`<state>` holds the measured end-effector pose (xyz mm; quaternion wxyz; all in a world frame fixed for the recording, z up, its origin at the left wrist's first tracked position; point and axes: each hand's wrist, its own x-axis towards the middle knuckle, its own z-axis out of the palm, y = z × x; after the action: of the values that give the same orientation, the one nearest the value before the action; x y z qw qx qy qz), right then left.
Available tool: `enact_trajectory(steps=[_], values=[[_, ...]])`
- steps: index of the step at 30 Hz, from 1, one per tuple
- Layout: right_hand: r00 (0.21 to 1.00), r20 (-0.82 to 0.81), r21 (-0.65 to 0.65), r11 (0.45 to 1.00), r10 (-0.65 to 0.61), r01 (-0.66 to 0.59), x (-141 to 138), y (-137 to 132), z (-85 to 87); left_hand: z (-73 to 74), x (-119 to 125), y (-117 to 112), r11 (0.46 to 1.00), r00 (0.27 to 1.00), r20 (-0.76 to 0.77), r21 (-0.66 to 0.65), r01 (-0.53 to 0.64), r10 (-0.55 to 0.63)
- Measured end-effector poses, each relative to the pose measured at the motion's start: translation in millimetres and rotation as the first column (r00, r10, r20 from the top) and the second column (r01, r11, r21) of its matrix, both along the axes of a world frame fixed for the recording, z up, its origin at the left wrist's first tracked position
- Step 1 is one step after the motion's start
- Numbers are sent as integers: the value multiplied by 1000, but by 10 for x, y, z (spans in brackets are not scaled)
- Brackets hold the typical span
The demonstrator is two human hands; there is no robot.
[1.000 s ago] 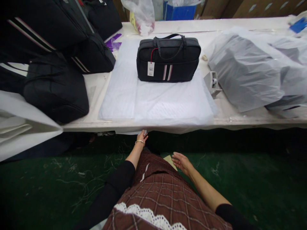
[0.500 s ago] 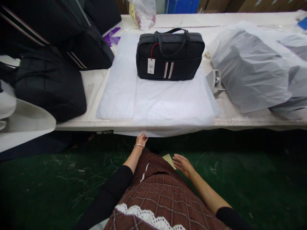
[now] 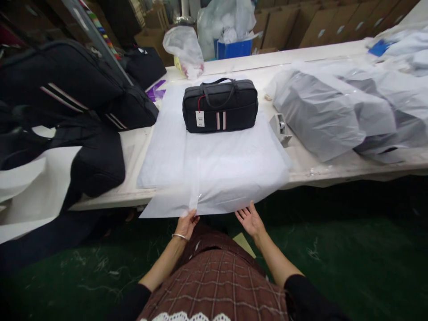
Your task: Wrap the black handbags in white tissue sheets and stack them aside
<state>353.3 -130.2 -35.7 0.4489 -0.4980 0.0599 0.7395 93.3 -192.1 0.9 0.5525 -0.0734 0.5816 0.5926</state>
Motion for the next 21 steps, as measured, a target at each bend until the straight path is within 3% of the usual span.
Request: enact_trajectory(steps=[5,10,16,21], values=[[981,-90,53,983,-169,175,0,323,310,351,-5,76,999,1000,-19,33,17,-16],[911,-117,90,909,-397,407,137,498,623,609,-42,133,996,995,-83,71,61,-55],[942,-51,148,930,-332,335,440,777,1053,1011,-268,362,947,938,-304,218,237,-165],[927,103,388,873,-360,296,539,1288,1604,1609,-538,892,875,887,-441,367,315,-134]])
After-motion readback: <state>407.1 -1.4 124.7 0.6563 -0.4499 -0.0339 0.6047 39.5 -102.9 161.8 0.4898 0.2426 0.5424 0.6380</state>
